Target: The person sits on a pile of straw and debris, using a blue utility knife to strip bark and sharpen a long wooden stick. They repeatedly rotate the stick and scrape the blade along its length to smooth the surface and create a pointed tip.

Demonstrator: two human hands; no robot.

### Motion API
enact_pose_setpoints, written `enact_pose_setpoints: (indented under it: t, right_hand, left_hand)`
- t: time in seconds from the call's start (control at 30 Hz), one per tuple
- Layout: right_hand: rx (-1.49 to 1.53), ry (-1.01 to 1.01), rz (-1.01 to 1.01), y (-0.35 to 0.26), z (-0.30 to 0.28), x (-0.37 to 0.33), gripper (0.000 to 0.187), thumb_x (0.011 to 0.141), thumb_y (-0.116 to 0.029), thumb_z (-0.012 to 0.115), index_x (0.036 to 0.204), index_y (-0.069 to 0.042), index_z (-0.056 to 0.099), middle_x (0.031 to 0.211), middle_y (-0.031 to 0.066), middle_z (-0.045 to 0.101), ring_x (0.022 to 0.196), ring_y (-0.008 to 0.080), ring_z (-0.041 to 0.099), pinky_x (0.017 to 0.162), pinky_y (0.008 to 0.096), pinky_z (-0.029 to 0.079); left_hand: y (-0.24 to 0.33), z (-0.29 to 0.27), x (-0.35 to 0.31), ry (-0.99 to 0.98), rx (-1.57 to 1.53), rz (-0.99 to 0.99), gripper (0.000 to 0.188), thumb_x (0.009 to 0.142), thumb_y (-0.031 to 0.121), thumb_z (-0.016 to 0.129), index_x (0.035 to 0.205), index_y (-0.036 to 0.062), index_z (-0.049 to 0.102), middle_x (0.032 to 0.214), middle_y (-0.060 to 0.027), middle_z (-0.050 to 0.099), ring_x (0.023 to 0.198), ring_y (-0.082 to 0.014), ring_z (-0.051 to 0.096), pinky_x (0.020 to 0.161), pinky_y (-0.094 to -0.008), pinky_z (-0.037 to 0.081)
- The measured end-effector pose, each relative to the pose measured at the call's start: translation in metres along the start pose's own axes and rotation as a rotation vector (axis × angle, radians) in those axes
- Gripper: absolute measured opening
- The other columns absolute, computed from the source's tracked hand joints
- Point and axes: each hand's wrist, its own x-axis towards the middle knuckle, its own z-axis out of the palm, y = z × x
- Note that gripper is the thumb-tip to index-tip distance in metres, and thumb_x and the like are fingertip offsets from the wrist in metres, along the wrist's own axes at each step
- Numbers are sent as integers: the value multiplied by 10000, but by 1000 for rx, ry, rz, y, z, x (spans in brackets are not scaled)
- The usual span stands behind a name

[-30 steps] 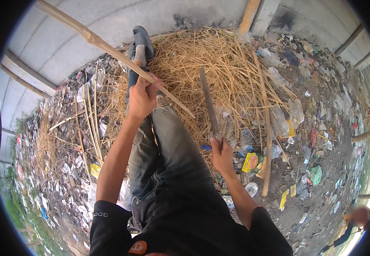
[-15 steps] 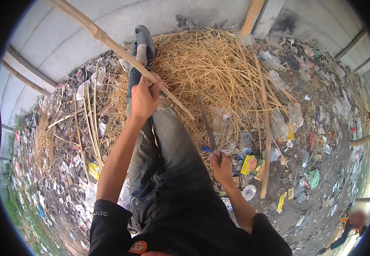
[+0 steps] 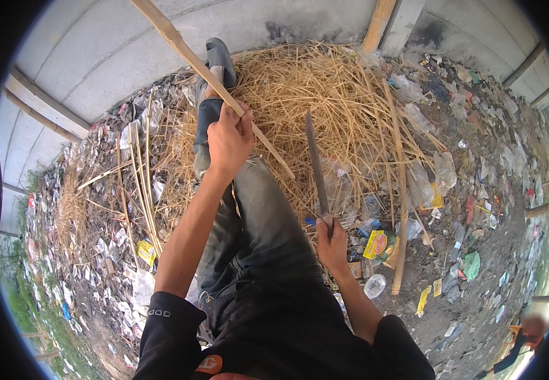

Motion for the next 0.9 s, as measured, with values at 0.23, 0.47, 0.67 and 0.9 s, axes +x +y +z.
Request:
enact_pose_setpoints:
  t: [0.23, 0.47, 0.67, 0.9]
  right_hand:
    - [11, 21, -234, 43, 17, 14, 277, 1035, -238, 552, 928, 17, 542, 569, 19, 493, 419, 97, 493, 399, 258, 393]
    - [239, -37, 108, -62, -2, 34, 299, 1030, -263, 564, 888, -6, 508, 585, 10, 480, 438, 91, 492, 431, 258, 415]
    - [179, 213, -397, -25, 20, 17, 269, 1040, -251, 529, 988, 13, 524, 604, 26, 499, 451, 105, 482, 437, 289, 413]
    - [-243, -68, 119, 87, 3, 1, 329, 978, -303, 635, 854, -4, 576, 651, 70, 576, 479, 137, 551, 457, 346, 412]
  left_hand:
    - [4, 4, 5, 38, -28, 64, 181, 911, 45, 665, 1041, 7, 546, 699, -141, 674, 515, -253, 641, 491, -332, 479]
    - [-15, -10, -4, 33, -77, 13, 157, 930, 94, 638, 1039, 48, 535, 624, -131, 636, 525, -332, 636, 493, -418, 484]
    - [-16, -4, 0, 33, -69, 15, 159, 930, 103, 642, 1042, 46, 545, 618, -132, 634, 535, -336, 644, 499, -429, 491]
    - [-19, -6, -3, 31, -78, 25, 166, 923, 95, 643, 1062, 65, 556, 625, -127, 637, 545, -336, 646, 505, -440, 494]
